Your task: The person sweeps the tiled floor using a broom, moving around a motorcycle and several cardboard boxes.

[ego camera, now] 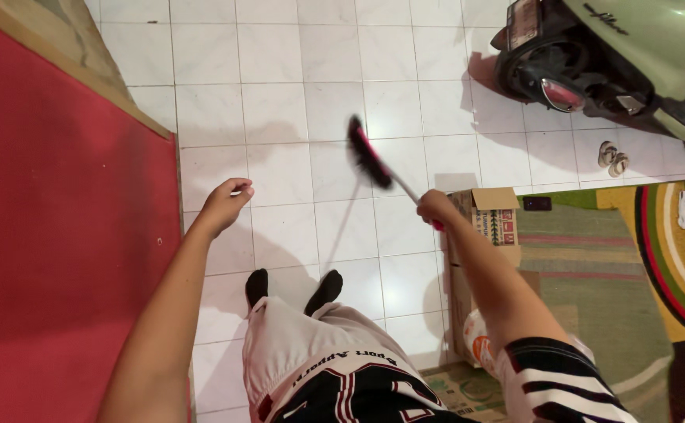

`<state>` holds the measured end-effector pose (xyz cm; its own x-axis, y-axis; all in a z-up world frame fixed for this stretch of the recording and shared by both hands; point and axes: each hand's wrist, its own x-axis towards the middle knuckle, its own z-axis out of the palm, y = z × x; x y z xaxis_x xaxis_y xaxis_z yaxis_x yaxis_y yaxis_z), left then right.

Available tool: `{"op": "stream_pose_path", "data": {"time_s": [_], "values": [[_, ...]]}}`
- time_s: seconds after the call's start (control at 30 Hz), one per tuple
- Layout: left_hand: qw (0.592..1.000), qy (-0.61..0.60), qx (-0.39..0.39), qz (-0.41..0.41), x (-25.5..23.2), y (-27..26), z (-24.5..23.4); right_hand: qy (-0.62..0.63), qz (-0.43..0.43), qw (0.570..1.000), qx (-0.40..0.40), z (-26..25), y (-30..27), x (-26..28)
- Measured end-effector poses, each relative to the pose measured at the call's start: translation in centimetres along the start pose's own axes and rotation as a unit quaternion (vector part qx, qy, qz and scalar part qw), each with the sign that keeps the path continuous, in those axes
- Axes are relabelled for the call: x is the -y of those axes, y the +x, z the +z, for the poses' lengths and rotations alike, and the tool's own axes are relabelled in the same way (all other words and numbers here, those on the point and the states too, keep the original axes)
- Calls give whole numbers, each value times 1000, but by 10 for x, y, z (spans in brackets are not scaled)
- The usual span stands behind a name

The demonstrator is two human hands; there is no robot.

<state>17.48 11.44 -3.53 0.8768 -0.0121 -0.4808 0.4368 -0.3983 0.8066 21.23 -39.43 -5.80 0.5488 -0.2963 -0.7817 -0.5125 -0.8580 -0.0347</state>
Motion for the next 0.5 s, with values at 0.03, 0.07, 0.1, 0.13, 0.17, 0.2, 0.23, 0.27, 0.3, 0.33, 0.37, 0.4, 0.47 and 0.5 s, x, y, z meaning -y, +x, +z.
{"op": "stream_pose_path", "data": {"time_s": [0.03,0.07,0.1,0.13,0.17,0.2,0.23,0.27,0.3,0.33,0.37,0.4,0.47,0.5], "values": [[1000,0,-2,2,-5,1,1,2,-2,1000,-1,2,-2,4],[1000,0,-4,5,-9,3,1,-2,-44,999,-13,8,-5,7],[1000,2,-6,6,-12,4,0,-8,-86,996,-23,13,-5,8],[1000,6,-12,18,-15,5,-1,-7,-88,996,-24,16,-3,11],[999,10,-17,29,-15,5,-2,10,-116,993,-16,20,-1,12],[999,10,-17,30,-15,5,-3,28,-144,989,-8,23,1,13],[999,10,-22,26,-16,6,-4,28,-145,989,-10,26,3,13],[999,9,-26,23,-17,6,-5,152,-172,973,27,31,4,15],[999,9,-27,23,-17,6,-6,272,-196,940,64,34,4,18],[999,8,-29,27,-17,5,-6,272,-197,940,64,36,5,22],[999,7,-31,30,-16,3,-6,323,-202,920,98,41,4,30],[999,7,-33,30,-16,0,-5,372,-205,896,131,46,3,37],[1000,0,-23,-11,-16,-4,-5,424,-197,867,172,55,-1,51],[1000,0,-26,-12,-15,-6,-5,475,-187,834,211,59,-4,57]]}}
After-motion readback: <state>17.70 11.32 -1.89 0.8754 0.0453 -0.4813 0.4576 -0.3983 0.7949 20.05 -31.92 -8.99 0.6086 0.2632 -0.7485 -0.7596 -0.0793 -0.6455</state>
